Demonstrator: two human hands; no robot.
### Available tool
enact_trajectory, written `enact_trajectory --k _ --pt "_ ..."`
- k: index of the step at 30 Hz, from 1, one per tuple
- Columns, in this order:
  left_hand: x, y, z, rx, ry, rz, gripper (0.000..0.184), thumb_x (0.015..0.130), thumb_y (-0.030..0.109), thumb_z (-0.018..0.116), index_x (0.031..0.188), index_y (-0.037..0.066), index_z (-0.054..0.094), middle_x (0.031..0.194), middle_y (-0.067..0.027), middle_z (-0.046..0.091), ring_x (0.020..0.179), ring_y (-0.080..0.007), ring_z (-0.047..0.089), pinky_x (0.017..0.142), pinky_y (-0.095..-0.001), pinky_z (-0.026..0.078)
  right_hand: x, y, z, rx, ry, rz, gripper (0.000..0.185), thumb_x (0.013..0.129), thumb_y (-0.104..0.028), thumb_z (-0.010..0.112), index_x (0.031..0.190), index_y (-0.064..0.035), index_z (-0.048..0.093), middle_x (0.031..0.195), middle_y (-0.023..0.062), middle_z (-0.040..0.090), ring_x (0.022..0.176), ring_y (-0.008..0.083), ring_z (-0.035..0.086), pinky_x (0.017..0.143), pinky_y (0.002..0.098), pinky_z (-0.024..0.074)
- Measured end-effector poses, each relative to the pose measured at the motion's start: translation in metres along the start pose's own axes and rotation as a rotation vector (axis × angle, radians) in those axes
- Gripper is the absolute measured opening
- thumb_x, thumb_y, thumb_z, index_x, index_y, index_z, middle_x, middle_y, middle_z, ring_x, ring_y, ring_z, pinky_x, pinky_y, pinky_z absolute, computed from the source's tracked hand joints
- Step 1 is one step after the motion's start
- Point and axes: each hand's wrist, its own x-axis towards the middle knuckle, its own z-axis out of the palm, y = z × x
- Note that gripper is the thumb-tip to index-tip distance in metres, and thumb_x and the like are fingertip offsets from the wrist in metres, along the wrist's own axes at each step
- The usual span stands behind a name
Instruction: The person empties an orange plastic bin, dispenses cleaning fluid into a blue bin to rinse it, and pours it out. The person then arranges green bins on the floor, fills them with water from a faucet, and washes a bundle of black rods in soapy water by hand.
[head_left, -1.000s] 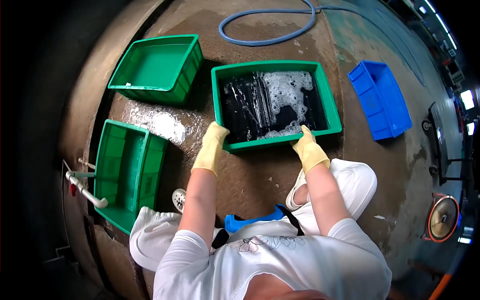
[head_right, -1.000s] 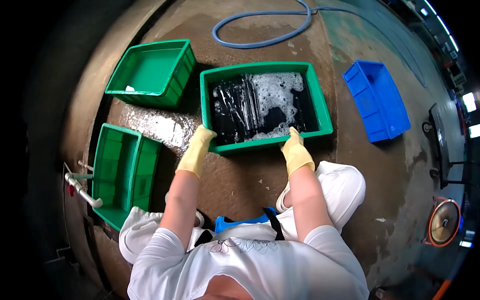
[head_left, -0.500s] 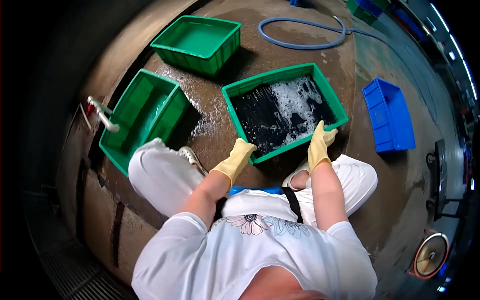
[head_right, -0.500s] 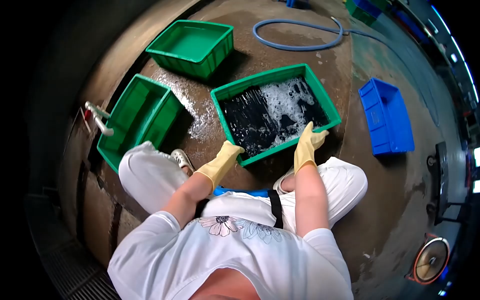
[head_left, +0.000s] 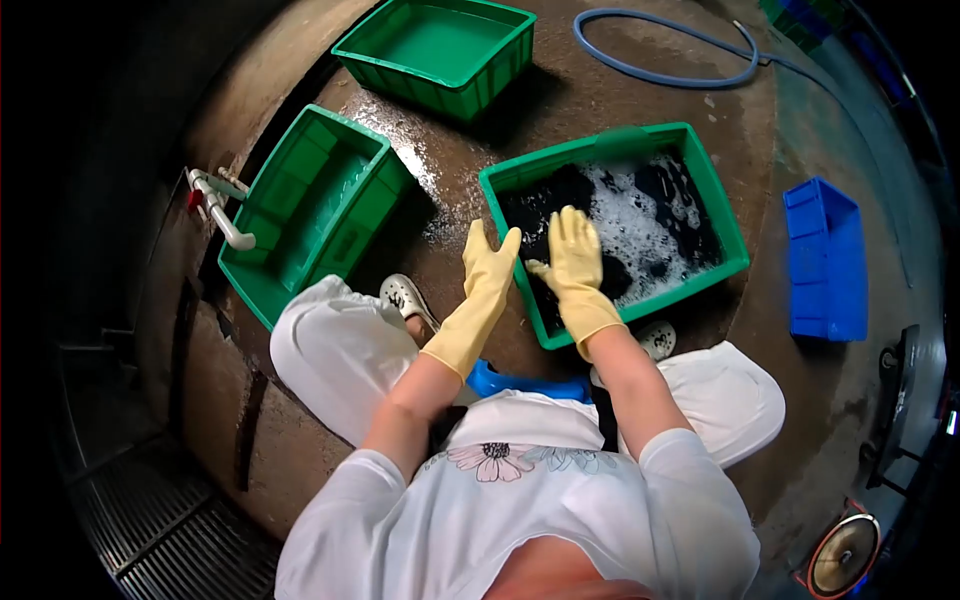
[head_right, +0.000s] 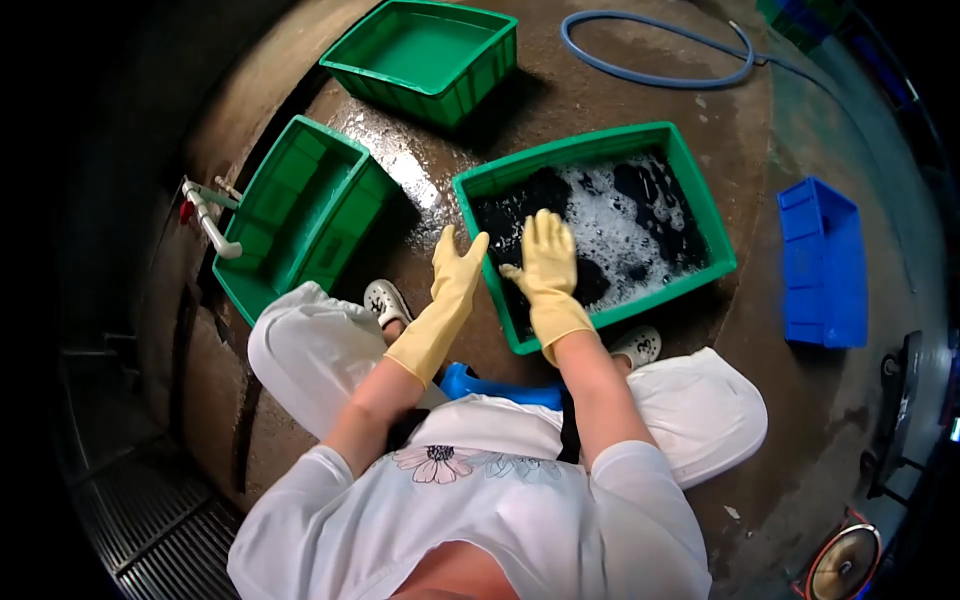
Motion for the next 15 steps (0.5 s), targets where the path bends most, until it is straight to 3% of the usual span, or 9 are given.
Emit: enact_trajectory --k 1,2,4,6,7,8,11,15 --pt "0.01 -0.001 0.0 0.012 0.0 0.0 0.084 0.086 0.042 0.077 0.151 0.001 0.043 0.148 -0.0266 0.051 0.136 -0.0428 0.05 0.113 -0.0437 0.042 0.006 0.009 -0.007 -0.064 -0.119 0.038 0.113 0.078 -0.084 0.055 0.163 -0.017 0.023 0.169 0.0168 0.019 0.157 0.0332 0.015 0.128 0.0505 0.007" --pt "0.016 -0.003 0.002 -0.034 -0.016 -0.052 0.083 0.086 0.043 0.078 0.15 0.002 0.045 0.15 -0.0246 0.049 0.139 -0.0392 0.047 0.114 -0.0431 0.04 0.019 0.015 -0.023 -0.217 -0.238 0.073 0.114 0.078 -0.09 0.045 0.166 -0.0243 0.013 0.171 0.0151 0.011 0.158 0.0324 0.009 0.128 0.0512 0.0045" --pt "0.02 -0.01 0.011 -0.075 -0.044 -0.134 0.083 0.085 0.045 0.079 0.149 0.002 0.047 0.152 -0.0226 0.047 0.142 -0.0356 0.045 0.116 -0.0424 0.038 0.032 0.041 -0.015 -0.176 -0.184 0.205 0.118 0.076 -0.09 0.046 0.166 -0.0237 0.009 0.172 0.0141 0.009 0.158 0.0317 0.01 0.128 0.0488 0.0058" --pt "0.022 -0.018 0.024 0.011 -0.053 -0.108 0.079 0.088 0.042 0.076 0.147 0.0 0.046 0.145 -0.0248 0.054 0.136 -0.0408 0.049 0.114 -0.0433 0.04 0.042 0.065 0.001 -0.17 -0.16 0.336 0.121 0.073 -0.09 0.051 0.166 -0.0237 0.01 0.171 0.0142 0.012 0.158 0.0315 0.013 0.128 0.0466 0.0098" --pt "0.021 -0.012 0.021 -0.108 -0.161 -0.107 0.072 0.087 0.042 0.076 0.141 0.0 0.051 0.138 -0.0234 0.058 0.13 -0.0398 0.053 0.11 -0.0459 0.042 0.047 0.074 -0.016 -0.165 -0.171 0.335 0.123 0.072 -0.088 0.056 0.166 -0.0229 0.01 0.169 0.0136 0.018 0.155 0.0313 0.02 0.127 0.0451 0.0141" --pt "0.013 -0.002 0.024 -0.057 -0.096 -0.097 0.063 0.088 0.036 0.075 0.137 0.002 0.054 0.132 -0.0212 0.061 0.122 -0.038 0.059 0.103 -0.0466 0.046 0.048 0.083 -0.019 -0.167 -0.118 0.318 0.123 0.071 -0.086 0.059 0.166 -0.0214 0.013 0.166 0.0137 0.023 0.153 0.0319 0.025 0.126 0.0452 0.0169" --pt "0.008 0.005 0.026 -0.19 -0.216 -0.147 0.056 0.09 0.027 0.074 0.137 0.003 0.054 0.128 -0.0199 0.063 0.117 -0.0369 0.062 0.1 -0.0452 0.049 0.056 0.11 -0.014 -0.259 -0.075 0.314 0.121 0.072 -0.087 0.058 0.164 -0.0188 0.019 0.165 0.0167 0.025 0.152 0.036 0.024 0.125 0.0465 0.0189" --pt "0.008 -0.005 0.037 -0.305 -0.114 -0.09 0.046 0.091 0.014 0.069 0.134 0.003 0.057 0.121 -0.0192 0.067 0.111 -0.0355 0.065 0.098 -0.0441 0.05 0.068 0.152 0.004 -0.237 -0.001 0.347 0.127 0.071 -0.089 0.056 0.164 -0.012 0.017 0.167 0.0177 0.022 0.154 0.0368 0.02 0.127 0.0461 0.0145"
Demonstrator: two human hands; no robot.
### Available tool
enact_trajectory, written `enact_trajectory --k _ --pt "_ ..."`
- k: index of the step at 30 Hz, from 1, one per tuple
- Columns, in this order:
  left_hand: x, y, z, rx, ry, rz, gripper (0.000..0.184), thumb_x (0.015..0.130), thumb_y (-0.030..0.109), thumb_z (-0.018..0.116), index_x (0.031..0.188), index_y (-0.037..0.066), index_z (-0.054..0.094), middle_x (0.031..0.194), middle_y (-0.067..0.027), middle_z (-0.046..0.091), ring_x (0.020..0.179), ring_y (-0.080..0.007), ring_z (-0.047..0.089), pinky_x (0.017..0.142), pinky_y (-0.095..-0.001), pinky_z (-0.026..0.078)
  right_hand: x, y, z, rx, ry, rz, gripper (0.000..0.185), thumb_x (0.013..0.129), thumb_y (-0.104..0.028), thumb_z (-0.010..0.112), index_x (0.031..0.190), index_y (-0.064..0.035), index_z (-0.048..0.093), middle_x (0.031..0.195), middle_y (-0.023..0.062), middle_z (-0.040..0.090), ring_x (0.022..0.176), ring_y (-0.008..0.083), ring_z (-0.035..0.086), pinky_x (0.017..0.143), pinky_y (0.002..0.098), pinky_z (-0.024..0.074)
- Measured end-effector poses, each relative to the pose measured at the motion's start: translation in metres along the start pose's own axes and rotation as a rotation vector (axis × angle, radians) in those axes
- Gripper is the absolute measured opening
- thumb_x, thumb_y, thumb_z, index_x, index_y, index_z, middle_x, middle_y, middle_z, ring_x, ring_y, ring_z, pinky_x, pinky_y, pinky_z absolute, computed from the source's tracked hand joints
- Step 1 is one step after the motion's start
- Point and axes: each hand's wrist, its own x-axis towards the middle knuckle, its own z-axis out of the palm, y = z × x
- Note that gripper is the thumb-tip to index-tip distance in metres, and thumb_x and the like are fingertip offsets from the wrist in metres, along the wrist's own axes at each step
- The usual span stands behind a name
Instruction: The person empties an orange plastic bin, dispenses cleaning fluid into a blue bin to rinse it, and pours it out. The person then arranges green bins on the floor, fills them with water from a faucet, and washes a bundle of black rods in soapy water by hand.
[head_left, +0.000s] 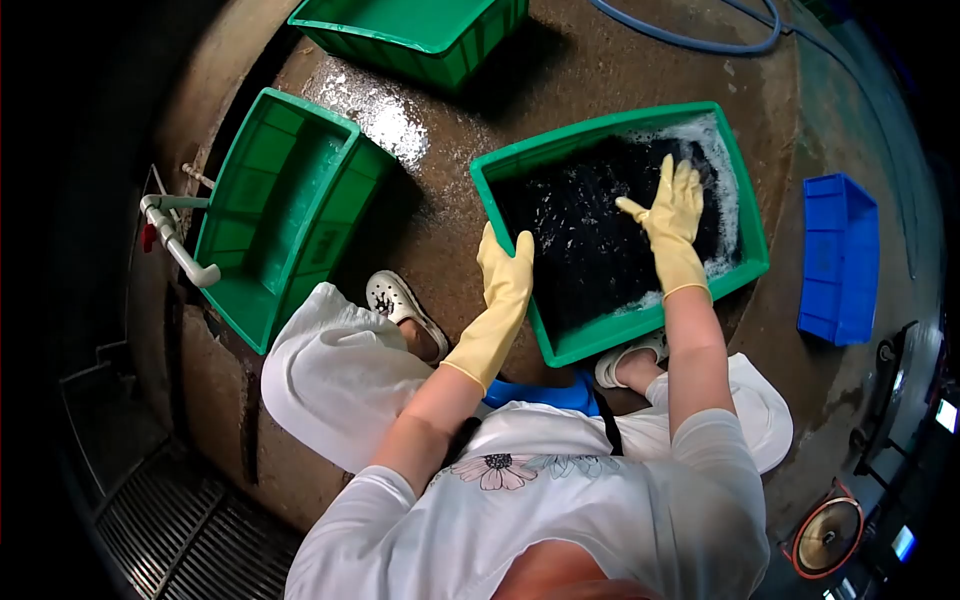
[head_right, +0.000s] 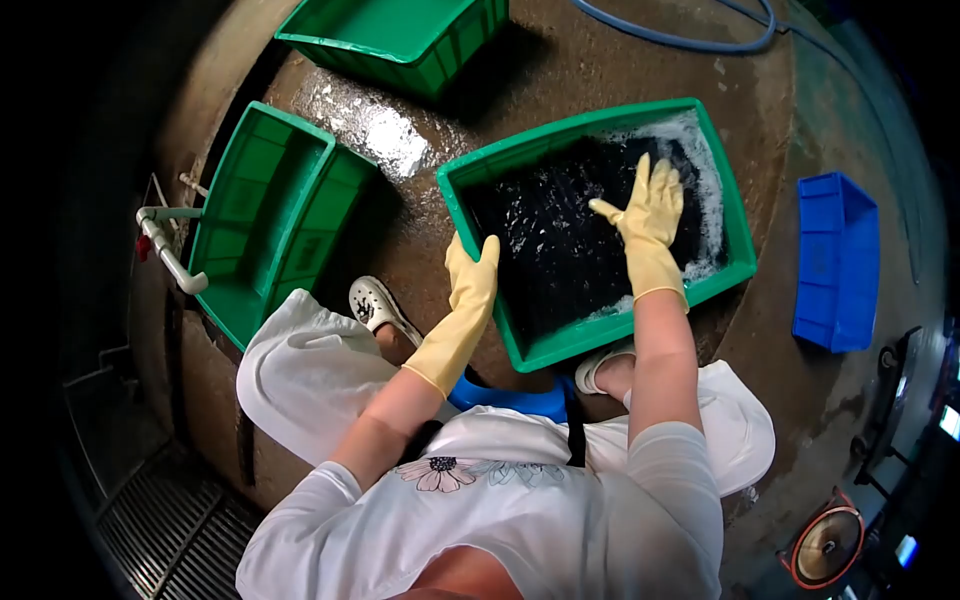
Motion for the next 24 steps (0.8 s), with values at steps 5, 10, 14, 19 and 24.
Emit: enact_trajectory --k 5,10,14,19,24 --pt "0.0 0.002 0.003 0.0 0.022 0.015 0.041 0.091 0.007 0.065 0.131 0.001 0.06 0.119 -0.0199 0.069 0.109 -0.0346 0.066 0.099 -0.043 0.05 0.034 0.04 -0.016 0.235 -0.09 0.197 0.125 0.069 -0.073 0.079 0.162 -0.0115 0.023 0.168 0.0179 0.023 0.156 0.0349 0.018 0.128 0.0452 0.0148" --pt "-0.003 0.008 0.004 0.006 0.051 0.039 0.034 0.091 0.008 0.065 0.124 -0.001 0.062 0.111 -0.0192 0.07 0.101 -0.0327 0.067 0.093 -0.0424 0.051 0.043 0.044 -0.031 0.479 -0.252 0.259 0.124 0.069 -0.055 0.089 0.161 -0.0055 0.023 0.161 0.0231 0.035 0.15 0.0355 0.033 0.124 0.0394 0.0297" --pt "-0.001 0.003 0.006 0.037 0.068 0.088 0.034 0.092 0.008 0.064 0.124 -0.001 0.062 0.113 -0.02 0.07 0.104 -0.0348 0.067 0.094 -0.0434 0.051 0.032 0.037 -0.017 0.969 -0.428 0.355 0.115 0.074 -0.041 0.092 0.161 -0.0071 0.025 0.159 0.024 0.039 0.149 0.0366 0.036 0.122 0.0452 0.0312" --pt "-0.001 0.001 0.004 0.047 0.062 0.104 0.033 0.092 0.008 0.063 0.124 -0.001 0.062 0.115 -0.0209 0.069 0.107 -0.0366 0.067 0.096 -0.0448 0.05 0.008 0.032 -0.011 1.411 -0.575 0.357 0.106 0.079 -0.024 0.09 0.162 -0.0112 0.025 0.161 0.0195 0.036 0.149 0.0329 0.034 0.121 0.0458 0.032" --pt "-0.001 0.008 0.001 0.054 0.051 0.059 0.033 0.092 0.012 0.064 0.121 -0.001 0.063 0.112 -0.0204 0.07 0.104 -0.0356 0.068 0.095 -0.044 0.05 -0.03 -0.003 -0.043 1.325 -0.405 0.236 0.108 0.074 -0.022 0.092 0.16 -0.0052 0.028 0.156 0.023 0.042 0.144 0.0342 0.043 0.118 0.0431 0.0377"
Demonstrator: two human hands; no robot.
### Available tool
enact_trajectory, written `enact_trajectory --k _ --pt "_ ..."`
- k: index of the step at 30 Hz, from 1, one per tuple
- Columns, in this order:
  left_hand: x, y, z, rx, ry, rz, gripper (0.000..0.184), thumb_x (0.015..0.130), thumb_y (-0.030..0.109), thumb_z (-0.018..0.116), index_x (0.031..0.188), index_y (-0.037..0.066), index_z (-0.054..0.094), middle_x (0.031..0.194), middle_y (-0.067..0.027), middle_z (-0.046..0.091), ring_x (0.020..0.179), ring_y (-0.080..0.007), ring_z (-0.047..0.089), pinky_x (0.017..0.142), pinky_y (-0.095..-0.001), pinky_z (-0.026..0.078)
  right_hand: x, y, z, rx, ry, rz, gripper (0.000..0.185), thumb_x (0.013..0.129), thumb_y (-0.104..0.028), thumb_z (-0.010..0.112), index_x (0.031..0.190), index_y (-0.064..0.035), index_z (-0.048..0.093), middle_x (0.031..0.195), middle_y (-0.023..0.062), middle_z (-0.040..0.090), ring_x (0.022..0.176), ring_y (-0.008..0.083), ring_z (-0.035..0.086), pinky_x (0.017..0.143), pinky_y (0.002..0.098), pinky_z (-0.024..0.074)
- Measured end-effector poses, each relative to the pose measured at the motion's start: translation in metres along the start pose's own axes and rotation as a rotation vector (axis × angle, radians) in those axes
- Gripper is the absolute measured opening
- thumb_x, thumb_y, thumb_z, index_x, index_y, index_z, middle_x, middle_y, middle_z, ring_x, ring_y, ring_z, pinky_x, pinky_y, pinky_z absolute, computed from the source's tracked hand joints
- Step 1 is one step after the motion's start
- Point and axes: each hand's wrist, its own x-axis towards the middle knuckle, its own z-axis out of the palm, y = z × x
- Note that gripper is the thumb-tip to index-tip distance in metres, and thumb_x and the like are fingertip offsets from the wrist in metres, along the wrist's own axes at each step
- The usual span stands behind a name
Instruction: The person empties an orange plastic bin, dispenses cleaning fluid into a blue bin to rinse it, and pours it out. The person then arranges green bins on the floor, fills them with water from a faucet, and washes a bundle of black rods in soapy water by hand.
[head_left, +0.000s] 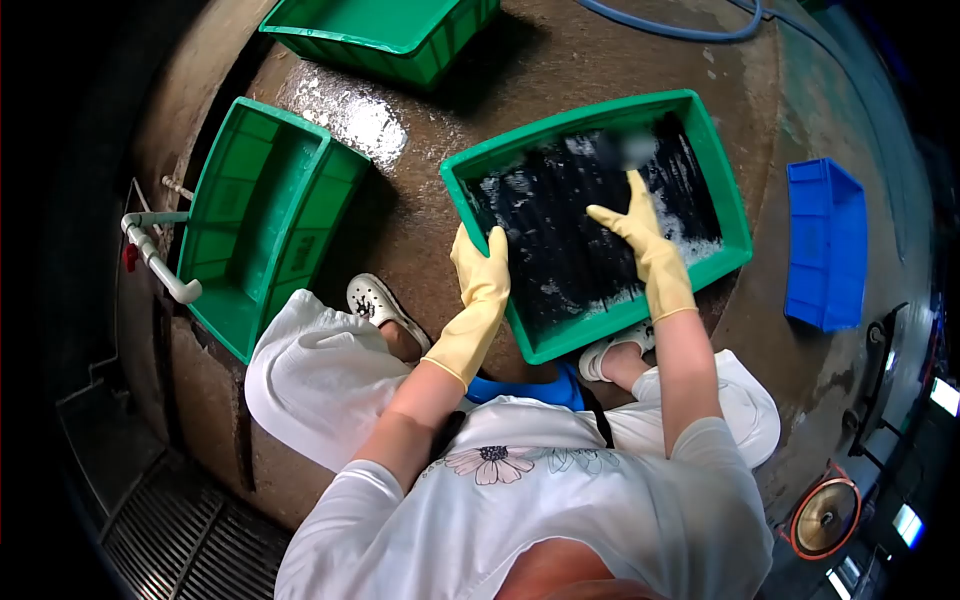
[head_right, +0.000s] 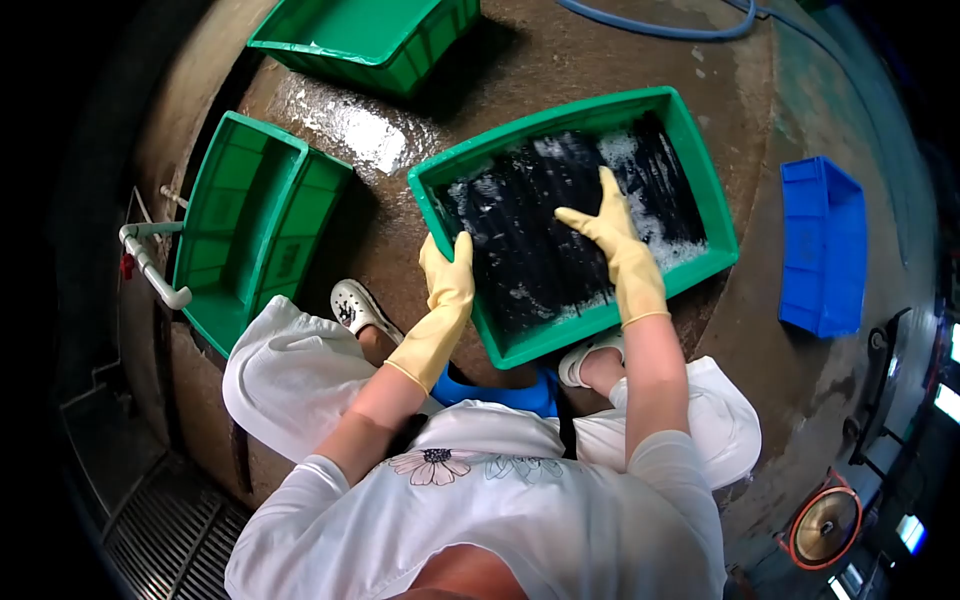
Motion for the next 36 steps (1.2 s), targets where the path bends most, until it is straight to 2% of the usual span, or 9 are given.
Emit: enact_trajectory --k 2,7,13,17,21,22,26,31,36 --pt "-0.004 0.003 0.003 0.033 0.071 0.013 0.033 0.091 0.014 0.066 0.12 -0.002 0.064 0.111 -0.0203 0.071 0.104 -0.0353 0.068 0.094 -0.0441 0.05 -0.009 -0.003 0.009 -0.361 0.034 -0.164 0.118 0.063 -0.033 0.097 0.156 0.002 0.032 0.143 0.0329 0.053 0.135 0.043 0.051 0.115 0.0442 0.0418" --pt "-0.002 -0.007 0.006 0.046 0.077 0.061 0.034 0.09 0.014 0.067 0.12 -0.001 0.065 0.111 -0.0208 0.071 0.103 -0.0364 0.068 0.094 -0.0445 0.051 -0.052 -0.021 0.07 -0.838 0.097 -0.165 0.128 0.071 -0.064 0.083 0.161 -0.0019 0.017 0.162 0.0251 0.03 0.148 0.0414 0.033 0.123 0.045 0.0302" --pt "-0.001 -0.01 0.004 0.109 0.092 0.038 0.036 0.088 0.016 0.07 0.118 -0.001 0.065 0.108 -0.0221 0.071 0.101 -0.0384 0.069 0.092 -0.0458 0.051 -0.06 -0.002 0.092 -1.175 0.102 -0.519 0.108 0.078 -0.074 0.066 0.159 -0.0104 0.033 0.162 0.0195 0.032 0.149 0.0413 0.03 0.125 0.0527 0.0189" --pt "0.001 -0.008 0.0 0.066 0.023 0.031 0.04 0.089 0.018 0.07 0.124 -0.001 0.064 0.113 -0.0215 0.071 0.105 -0.0371 0.068 0.095 -0.0444 0.051 -0.029 0.005 0.064 -1.33 0.283 -0.359 0.116 0.076 -0.085 0.056 0.162 -0.0138 0.026 0.164 0.0153 0.03 0.15 0.0358 0.029 0.125 0.0507 0.0166" --pt "-0.002 -0.002 -0.001 -0.008 -0.034 -0.044 0.053 0.091 0.026 0.074 0.136 0.002 0.058 0.133 -0.0232 0.059 0.121 -0.0381 0.057 0.105 -0.0466 0.044 0.0 0.008 0.028 -1.44 0.254 -0.232 0.114 0.078 -0.086 0.054 0.162 -0.015 0.026 0.165 0.0129 0.029 0.149 0.0338 0.029 0.122 0.0495 0.0215" --pt "-0.005 -0.004 0.006 0.093 0.118 0.025 0.04 0.091 0.016 0.069 0.127 0.0 0.062 0.115 -0.0204 0.07 0.108 -0.038 0.066 0.097 -0.0451 0.05 0.005 0.007 0.023 -1.471 0.277 -0.2 0.112 0.079 -0.085 0.054 0.162 -0.0154 0.027 0.165 0.0119 0.028 0.149 0.0333 0.029 0.12 0.0494 0.0235" --pt "-0.002 -0.004 0.006 0.079 0.119 0.061 0.04 0.091 0.016 0.069 0.127 0.0 0.061 0.114 -0.0209 0.07 0.107 -0.0384 0.066 0.097 -0.045 0.05 0.012 0.037 0.053 -1.077 0.384 -0.24 0.115 0.082 -0.081 0.057 0.162 -0.0069 0.02 0.164 0.0224 0.027 0.149 0.0439 0.024 0.124 0.0549 0.0151" --pt "0.003 -0.01 0.0 -0.005 -0.012 0.051 0.038 0.089 0.014 0.068 0.125 0.0 0.062 0.112 -0.0215 0.07 0.105 -0.038 0.068 0.095 -0.0455 0.05 -0.057 -0.016 0.119 -1.209 0.022 -0.33 0.112 0.081 -0.077 0.062 0.163 -0.0123 0.021 0.165 0.0243 0.024 0.151 0.0462 0.023 0.125 0.0533 0.0161" --pt "0.003 -0.013 0.003 0.017 0.04 0.086 0.037 0.09 0.021 0.072 0.118 -0.002 0.065 0.104 -0.0197 0.07 0.095 -0.0353 0.067 0.089 -0.0444 0.051 -0.014 0.014 0.084 -1.42 0.181 -0.44 0.106 0.085 -0.085 0.037 0.165 -0.0182 0.015 0.17 0.0157 0.018 0.157 0.0343 0.015 0.128 0.0512 0.0052"
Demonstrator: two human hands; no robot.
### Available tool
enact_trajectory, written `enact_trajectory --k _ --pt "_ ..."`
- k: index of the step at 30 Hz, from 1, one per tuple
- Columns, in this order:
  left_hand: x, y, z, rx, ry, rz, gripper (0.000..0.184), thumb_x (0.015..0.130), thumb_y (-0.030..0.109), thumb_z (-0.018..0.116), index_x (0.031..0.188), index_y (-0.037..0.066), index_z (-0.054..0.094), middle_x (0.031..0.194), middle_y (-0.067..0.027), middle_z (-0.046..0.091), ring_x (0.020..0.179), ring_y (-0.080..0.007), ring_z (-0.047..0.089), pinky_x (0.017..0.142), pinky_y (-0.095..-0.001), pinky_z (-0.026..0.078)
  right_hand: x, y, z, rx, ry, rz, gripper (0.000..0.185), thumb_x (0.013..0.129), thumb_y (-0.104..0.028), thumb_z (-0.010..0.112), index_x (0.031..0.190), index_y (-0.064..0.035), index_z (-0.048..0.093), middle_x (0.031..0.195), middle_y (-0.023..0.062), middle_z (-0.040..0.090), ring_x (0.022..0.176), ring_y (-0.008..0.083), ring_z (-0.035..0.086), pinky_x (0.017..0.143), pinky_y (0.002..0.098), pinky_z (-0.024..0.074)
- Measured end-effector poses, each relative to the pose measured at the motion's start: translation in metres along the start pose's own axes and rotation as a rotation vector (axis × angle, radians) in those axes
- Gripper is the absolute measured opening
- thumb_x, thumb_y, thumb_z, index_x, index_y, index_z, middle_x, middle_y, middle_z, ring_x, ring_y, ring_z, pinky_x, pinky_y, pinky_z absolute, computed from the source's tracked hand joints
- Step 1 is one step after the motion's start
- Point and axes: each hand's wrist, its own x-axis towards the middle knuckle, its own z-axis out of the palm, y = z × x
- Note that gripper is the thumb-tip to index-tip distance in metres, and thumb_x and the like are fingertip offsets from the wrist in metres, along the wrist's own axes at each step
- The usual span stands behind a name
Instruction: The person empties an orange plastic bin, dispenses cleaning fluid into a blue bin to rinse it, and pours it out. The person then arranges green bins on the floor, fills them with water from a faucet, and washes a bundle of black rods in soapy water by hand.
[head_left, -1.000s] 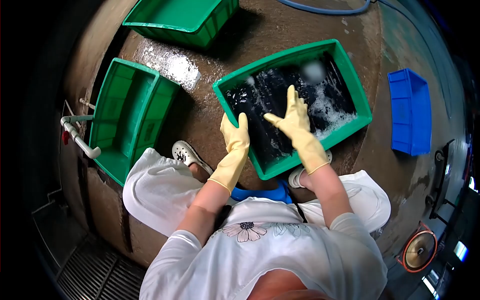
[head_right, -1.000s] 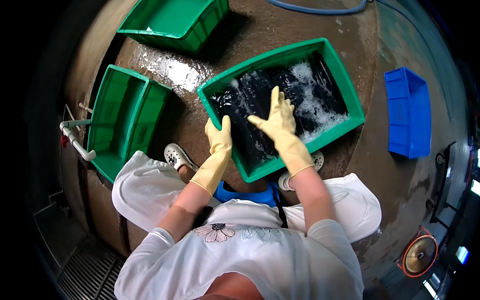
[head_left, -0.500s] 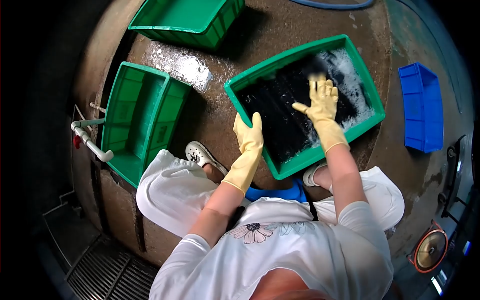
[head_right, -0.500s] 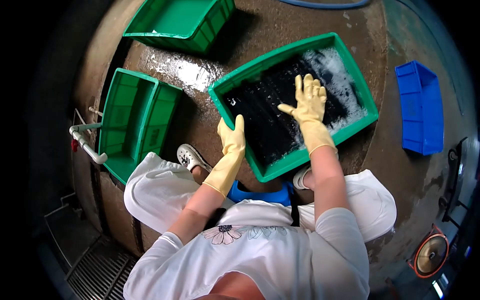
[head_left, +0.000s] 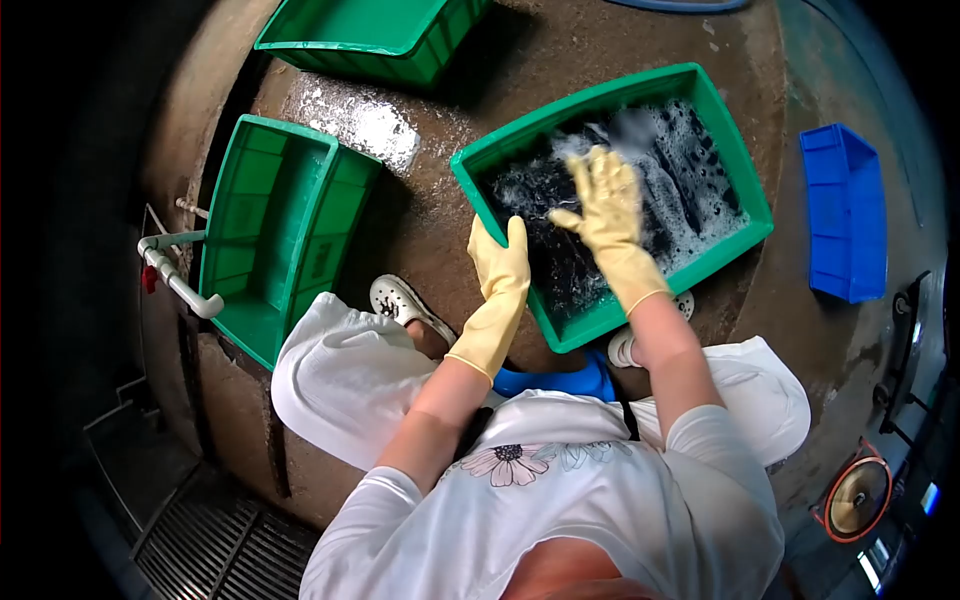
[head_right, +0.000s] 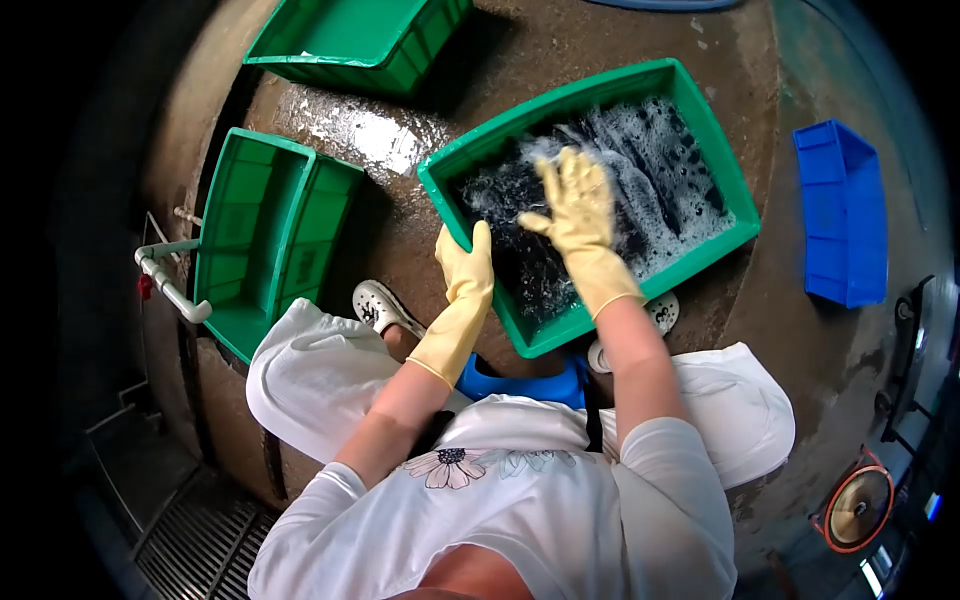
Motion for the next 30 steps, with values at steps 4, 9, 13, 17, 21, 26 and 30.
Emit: enact_trajectory --k 4,9,13,17,21,26,30 --pt "-0.004 0.011 -0.001 0.034 0.009 -0.015 0.042 0.09 0.023 0.072 0.124 0.0 0.063 0.111 -0.0216 0.069 0.102 -0.0373 0.066 0.093 -0.0458 0.05 0.024 0.048 -0.01 -0.046 -0.055 0.156 0.116 0.076 -0.085 0.056 0.164 -0.018 0.022 0.163 0.0145 0.033 0.15 0.0333 0.032 0.124 0.0499 0.023" --pt "-0.006 0.008 0.001 0.046 0.037 -0.024 0.047 0.09 0.024 0.073 0.129 0.0 0.061 0.115 -0.0224 0.068 0.106 -0.0385 0.064 0.096 -0.0471 0.049 0.039 0.042 -0.001 0.387 0.026 0.314 0.119 0.073 -0.074 0.075 0.161 -0.0107 0.026 0.154 0.0205 0.044 0.142 0.0385 0.041 0.122 0.0448 0.0288" --pt "-0.001 0.006 -0.001 0.002 -0.011 0.005 0.039 0.089 0.02 0.072 0.121 -0.001 0.063 0.107 -0.0217 0.07 0.1 -0.0381 0.066 0.091 -0.0466 0.05 0.028 0.004 -0.045 0.606 -0.186 0.26 0.118 0.075 -0.071 0.075 0.16 -0.0046 0.026 0.159 0.0231 0.037 0.145 0.0428 0.037 0.124 0.0445 0.0256" --pt "0.002 0.002 -0.002 0.031 -0.032 0.025 0.037 0.088 0.011 0.066 0.122 -0.001 0.063 0.107 -0.0213 0.071 0.1 -0.0371 0.07 0.092 -0.0446 0.052 0.0 -0.044 -0.023 0.54 0.08 0.144 0.116 0.075 -0.059 0.081 0.159 -0.0012 0.026 0.158 0.0256 0.035 0.147 0.0456 0.032 0.124 0.0548 0.0221" --pt "-0.001 0.005 0.0 -0.093 -0.011 0.042 0.036 0.088 0.01 0.066 0.123 0.0 0.063 0.107 -0.0202 0.072 0.1 -0.0358 0.07 0.092 -0.0443 0.052 -0.021 -0.069 0.023 -0.063 0.199 -0.033 0.097 0.086 -0.043 0.073 0.161 -0.0078 0.024 0.16 0.0211 0.033 0.149 0.0424 0.031 0.125 0.0541 0.0187" --pt "0.0 0.007 -0.004 -0.019 -0.031 0.029 0.037 0.09 0.014 0.069 0.124 0.001 0.061 0.112 -0.0203 0.07 0.104 -0.0366 0.068 0.094 -0.0443 0.051 -0.004 -0.003 -0.013 0.126 0.042 0.056 0.116 0.079 -0.074 0.067 0.163 -0.0095 0.019 0.163 0.0204 0.029 0.151 0.0385 0.028 0.125 0.0518 0.0163" --pt "-0.001 0.005 -0.003 -0.018 -0.006 0.013 0.037 0.09 0.015 0.069 0.123 0.001 0.062 0.111 -0.0204 0.07 0.103 -0.0378 0.067 0.094 -0.0446 0.051 0.002 0.019 -0.015 0.294 0.009 0.27 0.117 0.079 -0.066 0.075 0.163 -0.0109 0.017 0.158 0.0239 0.035 0.145 0.0407 0.036 0.123 0.0467 0.0261"
